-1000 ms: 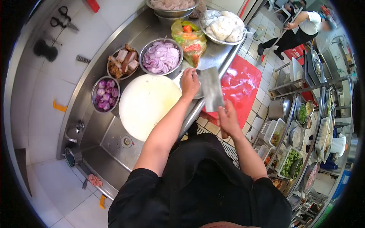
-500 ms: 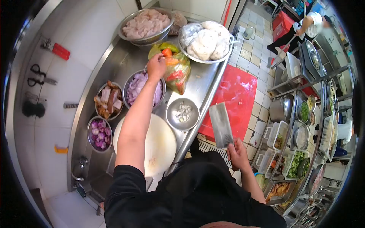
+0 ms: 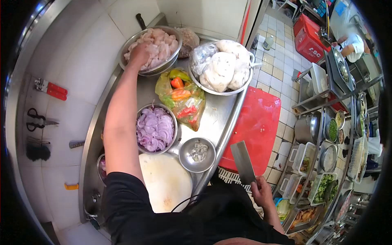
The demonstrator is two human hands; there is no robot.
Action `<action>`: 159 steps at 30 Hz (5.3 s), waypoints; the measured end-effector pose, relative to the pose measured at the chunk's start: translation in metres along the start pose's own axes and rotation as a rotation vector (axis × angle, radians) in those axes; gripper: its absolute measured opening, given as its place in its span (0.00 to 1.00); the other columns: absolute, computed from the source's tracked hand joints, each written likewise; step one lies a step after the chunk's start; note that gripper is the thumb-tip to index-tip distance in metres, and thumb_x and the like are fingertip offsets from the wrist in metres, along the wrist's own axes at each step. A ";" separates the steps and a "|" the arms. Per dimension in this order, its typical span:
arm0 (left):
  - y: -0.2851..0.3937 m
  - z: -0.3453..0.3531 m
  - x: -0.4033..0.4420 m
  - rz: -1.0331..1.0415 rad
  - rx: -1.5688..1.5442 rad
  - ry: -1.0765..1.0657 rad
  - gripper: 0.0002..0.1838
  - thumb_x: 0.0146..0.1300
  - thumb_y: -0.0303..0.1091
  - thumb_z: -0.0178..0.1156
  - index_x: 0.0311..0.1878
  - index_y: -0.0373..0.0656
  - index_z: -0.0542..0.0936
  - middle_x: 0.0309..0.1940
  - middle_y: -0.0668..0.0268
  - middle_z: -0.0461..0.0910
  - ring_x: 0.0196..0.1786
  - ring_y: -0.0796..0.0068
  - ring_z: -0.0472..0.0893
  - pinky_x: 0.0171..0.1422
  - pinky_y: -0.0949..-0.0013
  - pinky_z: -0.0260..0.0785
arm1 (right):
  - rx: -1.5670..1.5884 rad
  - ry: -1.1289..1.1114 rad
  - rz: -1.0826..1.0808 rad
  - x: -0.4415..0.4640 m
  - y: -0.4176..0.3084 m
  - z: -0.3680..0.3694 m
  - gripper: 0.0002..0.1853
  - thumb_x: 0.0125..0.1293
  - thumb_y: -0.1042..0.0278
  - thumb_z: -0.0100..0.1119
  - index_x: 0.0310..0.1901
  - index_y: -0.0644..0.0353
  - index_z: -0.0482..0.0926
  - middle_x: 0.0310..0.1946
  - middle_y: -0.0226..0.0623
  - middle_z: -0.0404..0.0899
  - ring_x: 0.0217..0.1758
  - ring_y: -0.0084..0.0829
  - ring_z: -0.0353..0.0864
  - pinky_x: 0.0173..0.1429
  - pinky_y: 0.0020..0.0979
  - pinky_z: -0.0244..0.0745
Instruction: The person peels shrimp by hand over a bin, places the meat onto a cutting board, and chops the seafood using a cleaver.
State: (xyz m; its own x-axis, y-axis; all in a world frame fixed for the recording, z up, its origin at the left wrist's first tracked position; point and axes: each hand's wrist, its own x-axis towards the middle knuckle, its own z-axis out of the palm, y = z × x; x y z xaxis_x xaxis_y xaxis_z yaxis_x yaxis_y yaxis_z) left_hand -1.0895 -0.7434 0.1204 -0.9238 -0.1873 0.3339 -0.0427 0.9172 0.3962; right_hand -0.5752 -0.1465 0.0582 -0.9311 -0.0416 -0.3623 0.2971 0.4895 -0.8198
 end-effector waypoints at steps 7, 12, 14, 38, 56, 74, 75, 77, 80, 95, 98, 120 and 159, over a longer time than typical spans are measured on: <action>-0.007 0.013 0.009 0.153 0.360 -0.348 0.26 0.68 0.35 0.59 0.69 0.42 0.79 0.61 0.45 0.84 0.65 0.44 0.82 0.70 0.50 0.74 | -0.148 0.024 -0.021 0.015 -0.023 0.002 0.08 0.75 0.71 0.62 0.49 0.63 0.77 0.23 0.39 0.76 0.22 0.30 0.75 0.29 0.34 0.70; -0.036 0.004 0.028 -0.041 0.345 -0.451 0.23 0.74 0.39 0.55 0.66 0.37 0.80 0.61 0.40 0.82 0.66 0.41 0.81 0.69 0.49 0.75 | -0.139 0.032 -0.044 0.016 -0.026 0.007 0.09 0.73 0.70 0.65 0.47 0.63 0.76 0.21 0.45 0.72 0.21 0.39 0.72 0.30 0.39 0.67; -0.068 0.005 0.033 -0.040 0.153 -0.199 0.24 0.78 0.45 0.55 0.65 0.36 0.79 0.59 0.44 0.85 0.62 0.46 0.84 0.66 0.53 0.76 | -0.125 0.028 -0.038 0.015 -0.032 0.008 0.08 0.73 0.70 0.64 0.47 0.63 0.76 0.21 0.45 0.73 0.21 0.39 0.72 0.31 0.40 0.67; 0.056 -0.095 -0.718 -0.381 -0.268 -0.083 0.21 0.62 0.28 0.71 0.58 0.39 0.80 0.56 0.53 0.84 0.60 0.46 0.81 0.65 0.52 0.75 | -0.446 -0.561 -0.642 -0.033 -0.118 0.175 0.13 0.75 0.66 0.59 0.57 0.58 0.74 0.36 0.55 0.84 0.41 0.61 0.85 0.45 0.58 0.77; 0.048 -0.070 -0.720 -0.241 -0.242 0.116 0.07 0.67 0.29 0.68 0.46 0.39 0.88 0.49 0.57 0.90 0.52 0.55 0.88 0.59 0.57 0.81 | -1.058 -0.698 -0.505 -0.092 -0.140 0.221 0.11 0.72 0.73 0.51 0.52 0.68 0.68 0.35 0.61 0.86 0.43 0.61 0.89 0.48 0.57 0.84; 0.045 -0.073 -0.724 -0.144 -0.265 0.132 0.08 0.66 0.26 0.65 0.47 0.38 0.87 0.48 0.58 0.88 0.53 0.55 0.86 0.59 0.55 0.80 | -1.122 -0.678 -0.412 -0.098 -0.110 0.226 0.12 0.73 0.75 0.51 0.54 0.68 0.69 0.39 0.61 0.88 0.45 0.60 0.90 0.51 0.56 0.84; 0.045 -0.075 -0.724 -0.143 -0.264 0.135 0.08 0.66 0.26 0.65 0.47 0.38 0.87 0.48 0.58 0.88 0.53 0.55 0.86 0.59 0.55 0.80 | -1.123 -0.676 -0.415 -0.093 -0.104 0.230 0.12 0.73 0.75 0.51 0.54 0.68 0.69 0.39 0.61 0.88 0.45 0.60 0.90 0.51 0.56 0.84; 0.047 -0.080 -0.723 -0.136 -0.283 0.068 0.08 0.65 0.26 0.65 0.47 0.38 0.87 0.48 0.57 0.88 0.53 0.54 0.86 0.58 0.56 0.80 | -1.013 -0.629 -0.565 -0.077 -0.107 0.242 0.13 0.72 0.74 0.51 0.55 0.67 0.70 0.37 0.59 0.88 0.42 0.60 0.90 0.48 0.55 0.85; 0.043 -0.085 -0.724 -0.086 -0.316 0.043 0.08 0.65 0.26 0.65 0.46 0.38 0.86 0.48 0.56 0.87 0.53 0.54 0.85 0.58 0.55 0.80 | -1.033 -0.663 -0.598 -0.057 -0.161 0.257 0.14 0.70 0.74 0.54 0.55 0.69 0.71 0.35 0.58 0.88 0.40 0.58 0.91 0.44 0.53 0.85; 0.036 -0.082 -0.731 -0.090 -0.331 -0.015 0.10 0.66 0.27 0.67 0.49 0.38 0.85 0.47 0.54 0.88 0.52 0.51 0.86 0.58 0.55 0.80 | -1.028 -0.646 -0.589 -0.065 -0.161 0.263 0.14 0.68 0.75 0.56 0.53 0.69 0.70 0.40 0.61 0.88 0.45 0.58 0.90 0.52 0.53 0.84; 0.038 -0.078 -0.735 -0.094 -0.301 0.031 0.10 0.66 0.28 0.68 0.49 0.38 0.84 0.46 0.55 0.87 0.51 0.51 0.86 0.57 0.55 0.80 | -1.079 -0.803 -0.400 -0.088 -0.194 0.248 0.16 0.67 0.76 0.54 0.54 0.73 0.70 0.39 0.63 0.87 0.45 0.60 0.90 0.50 0.53 0.84; 0.041 -0.087 -0.744 -0.117 -0.287 0.034 0.09 0.66 0.30 0.68 0.47 0.40 0.86 0.46 0.59 0.88 0.52 0.54 0.86 0.57 0.55 0.81 | -0.997 -0.671 -0.430 -0.105 -0.097 0.246 0.12 0.72 0.75 0.50 0.54 0.68 0.66 0.42 0.65 0.86 0.50 0.60 0.89 0.53 0.59 0.82; 0.053 -0.101 -0.748 -0.132 -0.283 0.012 0.08 0.67 0.30 0.68 0.46 0.38 0.87 0.46 0.54 0.88 0.52 0.51 0.85 0.57 0.54 0.79 | -1.006 -0.674 -0.647 -0.124 -0.103 0.215 0.12 0.68 0.74 0.54 0.52 0.64 0.68 0.31 0.52 0.86 0.39 0.57 0.89 0.41 0.56 0.81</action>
State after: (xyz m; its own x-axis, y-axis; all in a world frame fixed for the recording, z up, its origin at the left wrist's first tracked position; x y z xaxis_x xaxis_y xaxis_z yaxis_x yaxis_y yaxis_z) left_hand -0.3618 -0.5905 -0.0221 -0.9126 -0.3039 0.2735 -0.0525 0.7505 0.6588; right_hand -0.4448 -0.3793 0.0918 -0.4761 -0.7716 -0.4219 -0.6958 0.6239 -0.3558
